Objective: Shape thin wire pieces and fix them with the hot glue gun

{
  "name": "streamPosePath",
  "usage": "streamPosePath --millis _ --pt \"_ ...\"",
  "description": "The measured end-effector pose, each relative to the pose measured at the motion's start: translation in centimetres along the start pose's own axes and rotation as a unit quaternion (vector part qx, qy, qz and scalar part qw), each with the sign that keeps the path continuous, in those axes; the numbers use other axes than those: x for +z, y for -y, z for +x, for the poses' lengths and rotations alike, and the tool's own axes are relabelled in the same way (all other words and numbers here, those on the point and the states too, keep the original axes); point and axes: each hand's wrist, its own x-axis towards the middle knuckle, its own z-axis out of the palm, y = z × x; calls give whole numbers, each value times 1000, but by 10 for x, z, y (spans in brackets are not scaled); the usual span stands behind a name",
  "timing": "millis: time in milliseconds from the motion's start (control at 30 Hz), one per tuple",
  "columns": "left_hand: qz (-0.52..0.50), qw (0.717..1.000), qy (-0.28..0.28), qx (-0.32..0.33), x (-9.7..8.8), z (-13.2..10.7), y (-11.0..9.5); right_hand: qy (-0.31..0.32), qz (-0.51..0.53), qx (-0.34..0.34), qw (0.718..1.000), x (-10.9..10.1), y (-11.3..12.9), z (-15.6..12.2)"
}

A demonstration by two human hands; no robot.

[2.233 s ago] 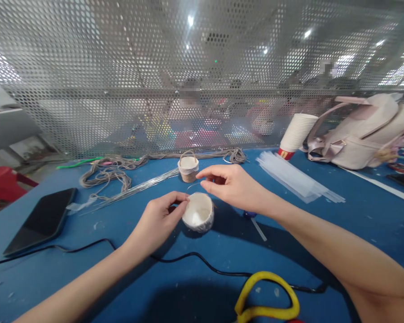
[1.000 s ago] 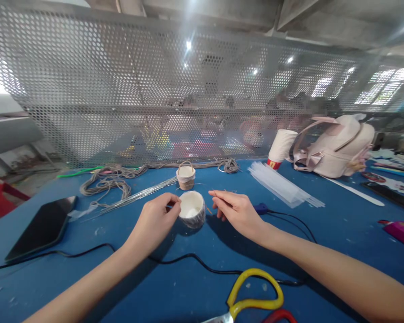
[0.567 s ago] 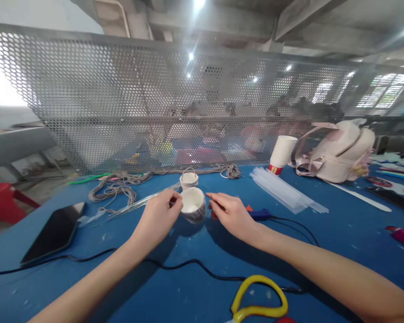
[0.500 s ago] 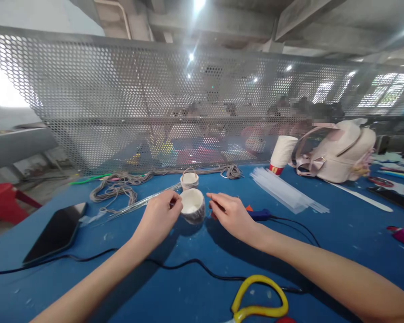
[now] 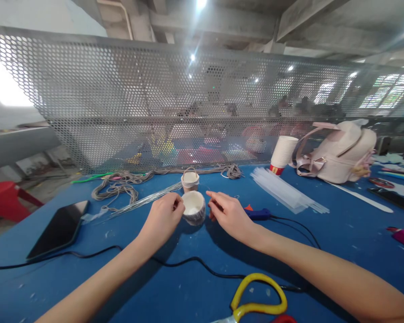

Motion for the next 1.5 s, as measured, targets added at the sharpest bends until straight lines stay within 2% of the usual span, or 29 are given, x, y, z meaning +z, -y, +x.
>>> streamPosePath --millis 267,733,1133,1500 --pt "2 1000 -1 1 0 4 -1 23 -17 11 1000 -5 5 6" --pt "3 1000 -10 5 1 5 -1 26 -1 10 1000 -2 6 8" --pt "6 1000 -16 3 -2 4 -6 36 -30 0 999 -2 7 10" --pt "17 1000 -10 -16 1 9 2 63 -31 12 997 -2 9 18"
